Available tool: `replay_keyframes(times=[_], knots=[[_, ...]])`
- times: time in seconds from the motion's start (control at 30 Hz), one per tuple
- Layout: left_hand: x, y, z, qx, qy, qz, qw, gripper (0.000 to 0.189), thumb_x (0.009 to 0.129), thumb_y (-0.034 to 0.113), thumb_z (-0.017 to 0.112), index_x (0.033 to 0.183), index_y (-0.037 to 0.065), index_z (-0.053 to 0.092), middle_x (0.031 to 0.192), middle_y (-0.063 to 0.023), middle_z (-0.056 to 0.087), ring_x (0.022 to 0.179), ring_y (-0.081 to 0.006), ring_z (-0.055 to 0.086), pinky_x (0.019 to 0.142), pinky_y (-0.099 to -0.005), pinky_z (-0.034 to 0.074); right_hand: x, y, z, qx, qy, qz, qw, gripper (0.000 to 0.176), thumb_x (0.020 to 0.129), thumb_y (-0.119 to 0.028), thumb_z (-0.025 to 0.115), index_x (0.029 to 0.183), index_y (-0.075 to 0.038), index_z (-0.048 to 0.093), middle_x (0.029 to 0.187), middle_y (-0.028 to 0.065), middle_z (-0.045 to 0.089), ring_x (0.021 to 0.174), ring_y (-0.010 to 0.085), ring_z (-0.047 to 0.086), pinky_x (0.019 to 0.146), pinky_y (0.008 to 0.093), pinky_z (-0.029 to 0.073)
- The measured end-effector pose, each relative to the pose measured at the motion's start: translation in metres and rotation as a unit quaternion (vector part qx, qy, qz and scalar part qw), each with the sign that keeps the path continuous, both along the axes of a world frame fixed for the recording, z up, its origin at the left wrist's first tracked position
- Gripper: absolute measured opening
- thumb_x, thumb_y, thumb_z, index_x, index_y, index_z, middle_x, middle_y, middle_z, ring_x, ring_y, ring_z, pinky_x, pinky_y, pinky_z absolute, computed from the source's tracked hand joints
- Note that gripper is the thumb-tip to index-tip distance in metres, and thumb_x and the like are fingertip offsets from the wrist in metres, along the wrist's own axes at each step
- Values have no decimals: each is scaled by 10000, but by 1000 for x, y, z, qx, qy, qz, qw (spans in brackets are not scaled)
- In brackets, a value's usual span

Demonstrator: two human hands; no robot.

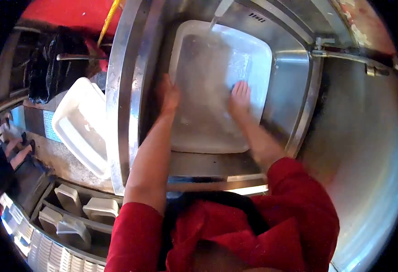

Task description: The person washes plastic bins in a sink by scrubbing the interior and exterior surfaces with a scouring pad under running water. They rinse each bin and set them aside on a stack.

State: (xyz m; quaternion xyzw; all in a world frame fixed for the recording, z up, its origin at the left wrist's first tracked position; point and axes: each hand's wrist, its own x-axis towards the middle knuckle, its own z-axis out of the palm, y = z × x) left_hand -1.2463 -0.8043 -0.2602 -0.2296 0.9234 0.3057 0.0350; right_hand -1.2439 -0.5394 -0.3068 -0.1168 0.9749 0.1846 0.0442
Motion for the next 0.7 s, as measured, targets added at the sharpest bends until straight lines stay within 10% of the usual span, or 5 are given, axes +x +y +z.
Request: replay_keyframes(times=[0.23,0.33,0.4,0.63,0.7], knots=[[-15,-3,8,142,37,31,989,395,791,359,532,994,21,552,1005,-207,557,903,-368,543,748,-404,437,19,-140,-12,-501,-174,-49,846,376,789,-122,442,1162,-73,452,1244,191,377,1158,365,338,963,442,275],[-12,-10,41,266,-41,82,960,483,829,434,434,995,0,564,1088,-215,519,975,-357,514,822,-387,404,-77,-179,-10,-618,-53,-149,770,269,790,-112,424,1039,-49,505,965,151,529,834,225,501,694,353,434],[-11,0,-13,215,-10,93,972,560,854,479,332,1109,15,513,1179,-223,455,1095,-335,440,913,-368,337,-123,-206,57,-821,-85,-327,459,254,808,-82,402,1037,-29,498,912,120,566,848,210,525,744,341,419],[-5,-12,-78,343,107,47,932,521,841,422,423,1150,4,465,1200,-175,457,1118,-292,418,920,-359,326,-11,-222,62,-598,52,-146,786,223,851,-189,425,940,5,490,860,192,542,817,286,516,721,373,396],[-6,-7,-63,375,93,65,920,508,827,409,469,1121,-6,488,1173,-162,488,1091,-279,445,899,-354,345,17,-208,64,-638,52,-184,746,227,857,-198,420,938,3,485,859,189,541,815,295,515,728,380,394]])
